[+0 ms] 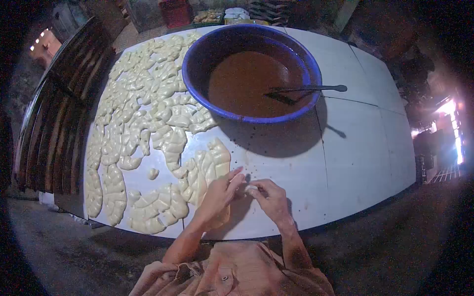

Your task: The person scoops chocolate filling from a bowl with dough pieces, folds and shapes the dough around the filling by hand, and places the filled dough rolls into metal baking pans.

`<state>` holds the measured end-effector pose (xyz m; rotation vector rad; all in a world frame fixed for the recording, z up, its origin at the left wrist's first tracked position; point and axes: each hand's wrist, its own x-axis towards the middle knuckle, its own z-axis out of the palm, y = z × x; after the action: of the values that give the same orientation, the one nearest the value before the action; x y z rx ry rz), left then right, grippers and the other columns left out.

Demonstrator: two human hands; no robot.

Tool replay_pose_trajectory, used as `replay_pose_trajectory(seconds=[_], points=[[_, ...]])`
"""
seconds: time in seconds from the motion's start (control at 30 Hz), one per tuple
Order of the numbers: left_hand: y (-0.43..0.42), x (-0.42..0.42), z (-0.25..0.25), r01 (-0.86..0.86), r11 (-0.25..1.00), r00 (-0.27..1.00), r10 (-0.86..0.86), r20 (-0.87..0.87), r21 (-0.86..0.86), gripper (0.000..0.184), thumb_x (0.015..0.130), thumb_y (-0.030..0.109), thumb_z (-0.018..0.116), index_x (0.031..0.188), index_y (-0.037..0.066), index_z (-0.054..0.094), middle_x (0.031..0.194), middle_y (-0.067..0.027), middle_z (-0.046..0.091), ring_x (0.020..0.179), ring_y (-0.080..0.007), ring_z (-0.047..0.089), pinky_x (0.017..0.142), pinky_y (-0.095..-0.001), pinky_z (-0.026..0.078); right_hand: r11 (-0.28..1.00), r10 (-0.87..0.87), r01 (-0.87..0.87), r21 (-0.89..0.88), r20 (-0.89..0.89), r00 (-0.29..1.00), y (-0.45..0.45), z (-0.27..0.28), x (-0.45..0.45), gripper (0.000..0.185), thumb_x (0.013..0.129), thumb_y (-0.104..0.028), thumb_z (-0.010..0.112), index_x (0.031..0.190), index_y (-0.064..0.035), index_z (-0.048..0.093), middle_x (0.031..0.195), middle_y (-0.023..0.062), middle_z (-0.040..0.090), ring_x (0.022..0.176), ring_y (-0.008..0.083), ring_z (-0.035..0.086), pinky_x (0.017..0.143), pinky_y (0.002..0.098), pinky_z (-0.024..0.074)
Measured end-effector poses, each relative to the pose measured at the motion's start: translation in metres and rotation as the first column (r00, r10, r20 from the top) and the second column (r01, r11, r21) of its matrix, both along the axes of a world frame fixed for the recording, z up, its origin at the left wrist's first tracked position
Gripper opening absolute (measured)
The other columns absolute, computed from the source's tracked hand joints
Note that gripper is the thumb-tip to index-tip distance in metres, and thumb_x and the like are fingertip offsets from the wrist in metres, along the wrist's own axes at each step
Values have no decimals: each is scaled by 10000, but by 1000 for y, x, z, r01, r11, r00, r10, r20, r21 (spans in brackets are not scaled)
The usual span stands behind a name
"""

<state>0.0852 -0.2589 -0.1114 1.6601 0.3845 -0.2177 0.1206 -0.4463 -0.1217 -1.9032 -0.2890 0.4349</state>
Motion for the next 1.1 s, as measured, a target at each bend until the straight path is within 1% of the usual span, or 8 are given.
replay_pose_trajectory(seconds=[0.1, 0.23, 0.47, 0.63, 0.73, 0.9, 1.03, 1.1], points=[[12, -5, 19, 15, 982, 998, -4, -62, 188, 489, 930, 340, 610, 1300, 21, 579, 971, -177, 714, 793, -205, 690, 737, -310, 522, 933, 148, -99, -346, 119, 982, -8, -3, 7, 215, 894, -174, 668, 1050, -27, 682, 1022, 115, 653, 915, 245, 647, 811, 342, 520], [39, -19, 9, -181, 941, 983, 172, 58, 285, 436, 904, 316, 646, 1228, 25, 624, 978, -145, 721, 773, -212, 701, 708, -318, 530, 948, 101, 16, -317, 349, 932, 11, -2, 25, 238, 898, -210, 644, 1062, -38, 666, 1021, 136, 631, 966, 299, 622, 855, 378, 495], [73, -11, -10, -277, 904, 959, 237, 157, 325, 382, 892, 328, 663, 1143, 40, 649, 975, -131, 708, 743, -237, 686, 707, -354, 523, 893, 383, -170, -418, 504, 774, 114, -3, 95, 319, 923, -306, 582, 1098, -43, 627, 1126, 183, 608, 1026, 360, 607, 891, 436, 487], [90, 8, -14, -232, 842, 964, 134, 227, 487, 408, 852, 317, 699, 1131, 29, 627, 997, -136, 672, 835, -275, 659, 762, -377, 512, 809, 543, -409, -422, 271, 794, 140, -10, 122, 369, 901, -340, 609, 1127, -48, 589, 1141, 171, 629, 1027, 328, 617, 877, 407, 484], [92, 27, -29, -267, 785, 922, 40, 384, 559, 466, 811, 362, 728, 1129, 38, 628, 1027, -136, 646, 938, -310, 607, 833, -402, 483, 925, 306, -351, -146, -261, 916, 134, -1, 125, 435, 920, -398, 578, 1099, -3, 615, 1120, 153, 641, 952, 208, 606, 833, 346, 466], [78, 58, -44, -203, 743, 901, -113, 418, 638, 394, 779, 366, 735, 1037, 72, 691, 1024, -116, 669, 956, -297, 593, 825, -427, 430, 968, 120, -173, -183, -268, 956, 113, -14, 128, 574, 892, -507, 577, 1162, -6, 649, 1075, 135, 660, 996, 221, 605, 866, 341, 466], [81, 70, -38, 49, 778, 964, -200, 173, 627, 302, 795, 342, 726, 972, 98, 724, 883, -98, 698, 855, -285, 616, 811, -421, 380, 887, 235, -322, -332, -277, 932, 111, -4, 136, 442, 901, -381, 626, 1199, -56, 599, 1035, 86, 656, 991, 180, 591, 905, 338, 452], [83, 71, -48, -12, 811, 956, -162, 245, 585, 295, 807, 337, 718, 974, 94, 720, 810, -97, 702, 797, -291, 624, 836, -404, 360, 821, 423, -487, -298, -256, 869, 106, 0, 135, 635, 864, -546, 605, 1232, -28, 592, 1103, 166, 671, 1028, 255, 628, 896, 351, 465]])
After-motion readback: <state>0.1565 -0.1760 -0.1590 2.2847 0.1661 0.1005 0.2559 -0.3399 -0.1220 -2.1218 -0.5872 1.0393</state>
